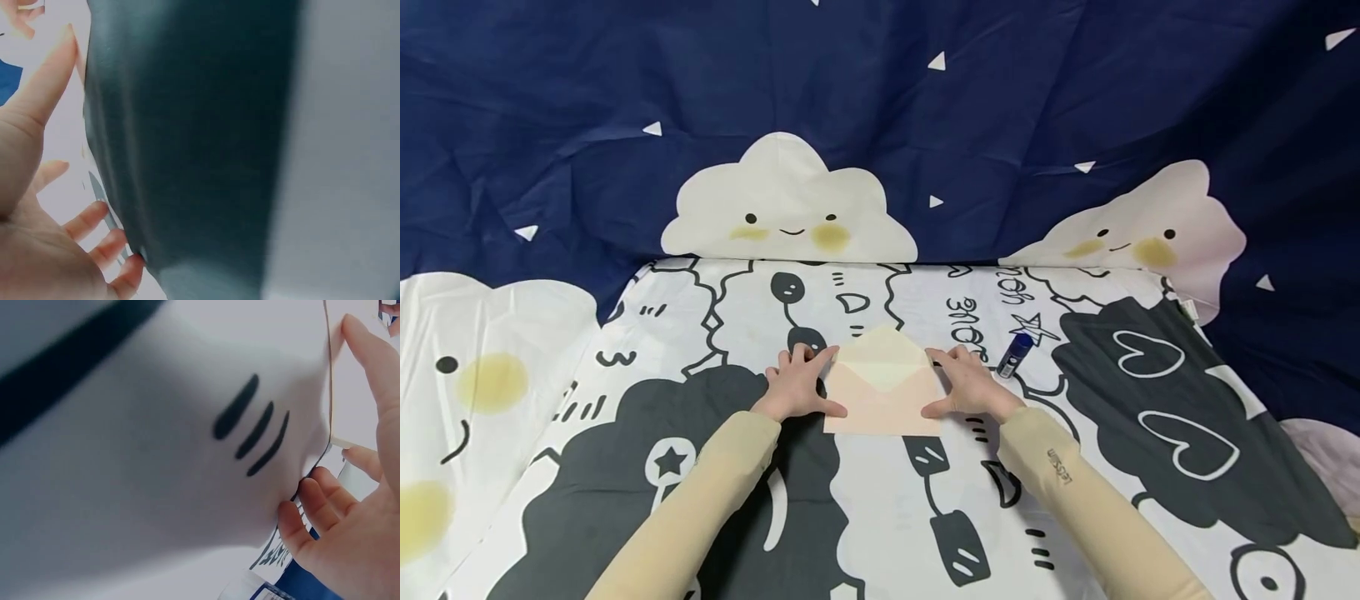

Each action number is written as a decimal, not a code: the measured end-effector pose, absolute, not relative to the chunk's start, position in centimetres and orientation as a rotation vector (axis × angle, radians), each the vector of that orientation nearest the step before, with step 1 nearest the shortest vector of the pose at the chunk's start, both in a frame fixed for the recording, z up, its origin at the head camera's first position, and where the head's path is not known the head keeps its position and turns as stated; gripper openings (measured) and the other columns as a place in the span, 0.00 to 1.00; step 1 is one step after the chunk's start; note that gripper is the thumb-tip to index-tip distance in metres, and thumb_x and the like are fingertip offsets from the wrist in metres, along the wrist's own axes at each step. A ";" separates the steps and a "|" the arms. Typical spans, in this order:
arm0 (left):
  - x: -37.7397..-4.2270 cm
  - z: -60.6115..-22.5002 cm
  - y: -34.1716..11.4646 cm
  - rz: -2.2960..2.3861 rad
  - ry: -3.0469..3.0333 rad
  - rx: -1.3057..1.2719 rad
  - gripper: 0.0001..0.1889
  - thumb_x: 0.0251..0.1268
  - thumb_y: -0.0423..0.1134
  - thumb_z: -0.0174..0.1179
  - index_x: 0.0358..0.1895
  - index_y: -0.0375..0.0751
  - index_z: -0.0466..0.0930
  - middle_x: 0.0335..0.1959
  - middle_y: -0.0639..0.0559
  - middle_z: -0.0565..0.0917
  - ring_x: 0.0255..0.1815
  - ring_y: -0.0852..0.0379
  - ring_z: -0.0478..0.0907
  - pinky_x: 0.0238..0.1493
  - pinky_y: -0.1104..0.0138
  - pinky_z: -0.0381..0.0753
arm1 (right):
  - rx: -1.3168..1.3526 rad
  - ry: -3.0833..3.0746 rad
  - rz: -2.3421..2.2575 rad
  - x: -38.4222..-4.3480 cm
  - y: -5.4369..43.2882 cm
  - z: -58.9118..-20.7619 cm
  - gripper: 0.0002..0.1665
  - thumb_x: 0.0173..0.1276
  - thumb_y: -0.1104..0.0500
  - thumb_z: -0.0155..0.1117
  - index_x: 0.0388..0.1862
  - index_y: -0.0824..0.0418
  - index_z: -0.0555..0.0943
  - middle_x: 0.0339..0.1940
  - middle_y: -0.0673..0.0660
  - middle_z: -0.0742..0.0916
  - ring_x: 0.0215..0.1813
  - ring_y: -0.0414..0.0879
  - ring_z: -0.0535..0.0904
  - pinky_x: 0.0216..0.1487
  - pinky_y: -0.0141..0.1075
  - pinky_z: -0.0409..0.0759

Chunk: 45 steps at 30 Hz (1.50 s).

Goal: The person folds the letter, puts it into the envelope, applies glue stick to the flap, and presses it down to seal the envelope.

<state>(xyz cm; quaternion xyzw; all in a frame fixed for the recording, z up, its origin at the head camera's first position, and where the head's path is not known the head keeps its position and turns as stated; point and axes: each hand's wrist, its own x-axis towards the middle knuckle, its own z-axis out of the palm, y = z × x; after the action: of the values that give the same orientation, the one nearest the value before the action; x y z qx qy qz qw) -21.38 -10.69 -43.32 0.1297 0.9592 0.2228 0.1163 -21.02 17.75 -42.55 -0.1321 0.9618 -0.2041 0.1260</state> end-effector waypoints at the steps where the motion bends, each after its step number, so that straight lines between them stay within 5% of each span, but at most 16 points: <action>1: -21.3 -43.5 -10.8 0.663 2.815 0.389 0.50 0.44 0.56 0.74 0.73 0.53 0.58 0.60 0.37 0.62 0.53 0.39 0.56 0.47 0.46 0.58 | -0.390 2.809 -0.599 -20.9 17.7 -42.5 0.59 0.45 0.44 0.80 0.74 0.58 0.61 0.55 0.66 0.72 0.53 0.58 0.66 0.53 0.53 0.69; 22: -19.6 -44.3 -10.8 0.553 2.930 0.568 0.34 0.55 0.56 0.66 0.66 0.57 0.69 0.66 0.37 0.63 0.56 0.34 0.63 0.51 0.42 0.64 | -0.565 2.950 -0.545 -19.0 18.0 -43.5 0.43 0.54 0.46 0.74 0.68 0.55 0.71 0.56 0.67 0.74 0.53 0.60 0.69 0.52 0.56 0.71; 30: -19.6 -44.1 -10.7 0.506 2.916 0.703 0.30 0.58 0.53 0.63 0.66 0.55 0.70 0.68 0.42 0.65 0.61 0.36 0.61 0.54 0.41 0.63 | -0.617 2.939 -0.552 -18.8 17.7 -43.3 0.40 0.55 0.49 0.73 0.67 0.53 0.73 0.64 0.70 0.71 0.61 0.66 0.67 0.59 0.62 0.68; 45: -19.5 -43.9 -10.3 0.443 2.800 0.735 0.27 0.66 0.50 0.56 0.69 0.60 0.67 0.73 0.40 0.58 0.63 0.37 0.59 0.59 0.41 0.58 | -0.726 2.886 -0.517 -18.4 17.0 -43.1 0.34 0.58 0.55 0.67 0.66 0.52 0.74 0.65 0.68 0.72 0.57 0.60 0.68 0.54 0.56 0.70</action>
<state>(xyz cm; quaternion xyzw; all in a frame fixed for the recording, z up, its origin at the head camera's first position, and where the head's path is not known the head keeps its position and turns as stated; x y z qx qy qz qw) -19.46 -10.34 -43.91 0.2494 0.9507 0.1503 0.1062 -18.38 17.01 -43.12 -0.2398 0.9537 -0.1709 0.0606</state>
